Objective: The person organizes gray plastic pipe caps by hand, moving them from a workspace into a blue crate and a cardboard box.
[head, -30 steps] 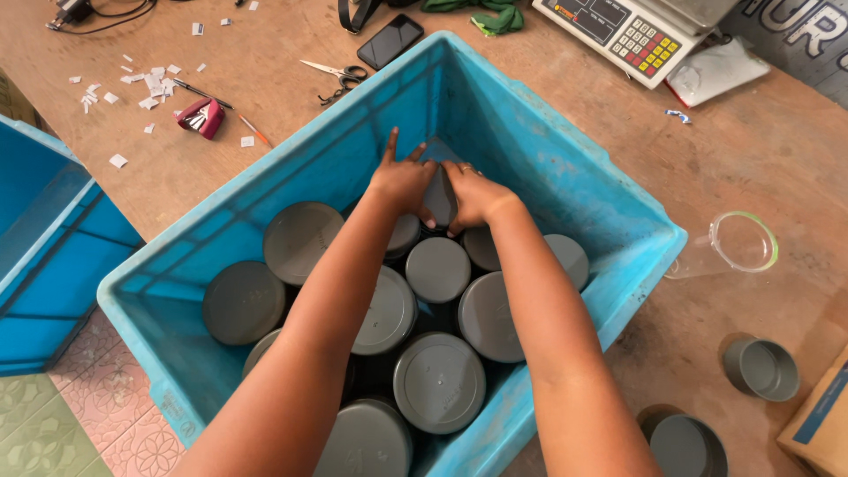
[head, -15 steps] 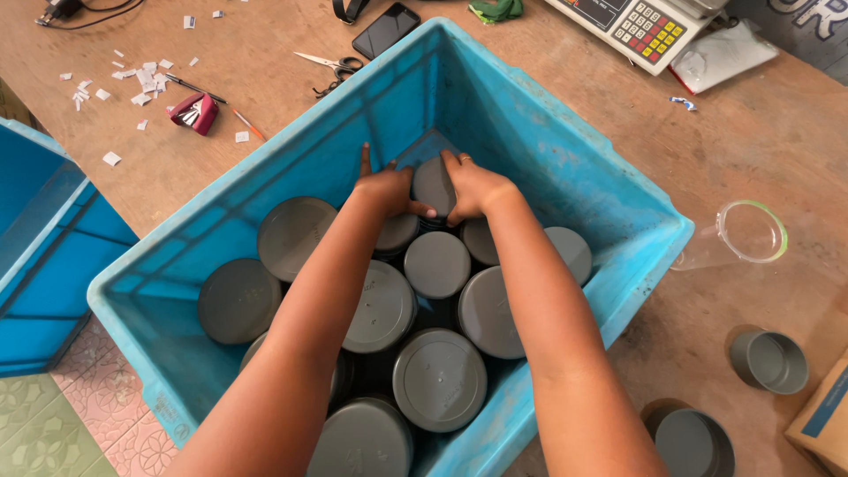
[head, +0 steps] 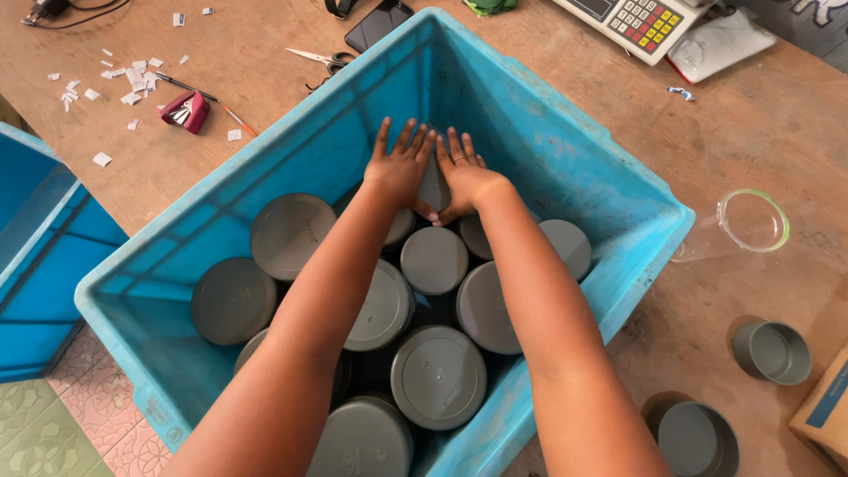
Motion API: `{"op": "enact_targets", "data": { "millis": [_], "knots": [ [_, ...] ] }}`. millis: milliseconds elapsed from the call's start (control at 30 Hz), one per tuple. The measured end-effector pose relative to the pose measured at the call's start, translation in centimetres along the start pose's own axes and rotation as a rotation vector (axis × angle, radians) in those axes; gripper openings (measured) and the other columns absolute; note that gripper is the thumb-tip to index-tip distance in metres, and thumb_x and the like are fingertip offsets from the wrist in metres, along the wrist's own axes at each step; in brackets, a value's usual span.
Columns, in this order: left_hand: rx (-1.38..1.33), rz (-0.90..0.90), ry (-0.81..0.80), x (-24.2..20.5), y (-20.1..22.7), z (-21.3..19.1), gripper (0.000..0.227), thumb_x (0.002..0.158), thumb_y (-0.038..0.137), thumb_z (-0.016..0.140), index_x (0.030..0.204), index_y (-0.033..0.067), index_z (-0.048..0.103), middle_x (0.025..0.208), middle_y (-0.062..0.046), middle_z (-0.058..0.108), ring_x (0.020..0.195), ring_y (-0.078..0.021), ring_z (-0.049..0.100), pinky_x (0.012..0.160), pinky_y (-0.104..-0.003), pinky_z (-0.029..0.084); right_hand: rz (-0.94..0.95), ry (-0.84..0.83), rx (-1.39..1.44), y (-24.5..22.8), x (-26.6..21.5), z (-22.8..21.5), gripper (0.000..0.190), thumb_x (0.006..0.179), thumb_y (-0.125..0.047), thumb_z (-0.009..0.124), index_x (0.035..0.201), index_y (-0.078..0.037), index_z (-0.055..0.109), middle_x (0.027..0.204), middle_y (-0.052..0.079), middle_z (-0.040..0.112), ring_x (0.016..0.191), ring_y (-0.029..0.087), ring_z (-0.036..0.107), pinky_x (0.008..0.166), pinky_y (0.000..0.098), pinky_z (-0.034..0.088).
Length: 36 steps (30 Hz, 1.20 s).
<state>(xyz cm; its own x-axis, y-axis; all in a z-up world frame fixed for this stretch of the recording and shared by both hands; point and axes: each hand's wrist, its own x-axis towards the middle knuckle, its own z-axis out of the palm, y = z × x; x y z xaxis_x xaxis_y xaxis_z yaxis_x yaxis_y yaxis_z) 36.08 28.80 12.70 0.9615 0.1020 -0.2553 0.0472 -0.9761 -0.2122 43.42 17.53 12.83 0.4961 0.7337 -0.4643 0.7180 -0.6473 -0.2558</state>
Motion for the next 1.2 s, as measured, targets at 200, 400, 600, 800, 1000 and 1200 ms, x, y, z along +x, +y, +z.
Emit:
{"op": "enact_targets", "data": {
  "millis": [200,400,600,800,1000,1200],
  "knots": [
    [0.039,-0.029,0.006,-0.3,-0.4,0.0,0.122,0.052,0.079,0.055,0.142,0.0117,0.008,0.147,-0.002,0.016,0.137,-0.0187,0.002,0.107,-0.049,-0.019,-0.013,0.016,-0.010,1.1,0.8,0.5,0.136,0.048,-0.056,0.077,0.141,-0.009,-0.010,0.147,0.014,-0.013,0.136,0.035,-0.008,0.109,0.0475,0.015],
    [0.063,-0.041,0.065,-1.8,-0.2,-2.3,0.124,0.051,0.081,0.055,0.142,0.0119,0.006,0.148,-0.001,0.015,0.137,-0.0194,0.000,0.107,-0.049,-0.020,-0.005,0.073,-0.024,0.8,-2.4,-0.4,0.133,0.050,-0.055,0.077,0.142,-0.010,-0.007,0.148,0.014,-0.011,0.136,0.034,-0.007,0.109,0.0484,0.016],
    [0.118,0.069,0.286,-2.2,0.9,-0.8,0.132,0.042,0.088,0.052,0.141,0.0138,0.007,0.146,0.000,0.014,0.136,-0.0239,-0.001,0.099,-0.058,-0.014,-0.028,0.078,0.057,-0.8,-8.9,-1.4,0.122,0.063,-0.048,0.073,0.138,-0.014,-0.017,0.144,0.008,-0.026,0.133,0.027,-0.024,0.109,0.0459,0.003],
    [0.139,0.244,0.708,-6.5,2.4,0.1,0.139,0.035,0.093,0.047,0.143,0.0101,0.017,0.144,-0.003,0.027,0.135,-0.0280,0.006,0.102,-0.059,-0.007,-0.096,0.221,0.045,-2.1,-14.9,0.6,0.119,0.065,-0.046,0.073,0.139,-0.014,-0.015,0.146,0.010,-0.020,0.133,0.031,-0.019,0.107,0.0496,0.005],
    [0.001,0.331,0.640,-14.1,5.8,-2.5,0.129,0.046,0.081,0.056,0.142,0.0069,0.011,0.145,-0.007,0.024,0.135,-0.0282,0.005,0.100,-0.059,-0.009,-0.122,0.270,0.056,-4.4,-22.1,2.5,0.120,0.063,-0.041,0.076,0.138,-0.013,-0.013,0.148,0.010,-0.013,0.134,0.031,-0.016,0.107,0.0497,0.005],
    [-0.114,0.421,0.672,-22.3,10.2,-3.7,0.121,0.050,0.069,0.067,0.138,0.0022,0.017,0.141,-0.011,0.033,0.132,-0.0287,0.016,0.100,-0.058,0.006,-0.261,0.375,0.027,-4.2,-29.3,6.5,0.114,0.065,-0.039,0.075,0.138,-0.004,-0.005,0.146,0.018,-0.005,0.133,0.035,-0.008,0.109,0.0377,0.006]
  ]
}}
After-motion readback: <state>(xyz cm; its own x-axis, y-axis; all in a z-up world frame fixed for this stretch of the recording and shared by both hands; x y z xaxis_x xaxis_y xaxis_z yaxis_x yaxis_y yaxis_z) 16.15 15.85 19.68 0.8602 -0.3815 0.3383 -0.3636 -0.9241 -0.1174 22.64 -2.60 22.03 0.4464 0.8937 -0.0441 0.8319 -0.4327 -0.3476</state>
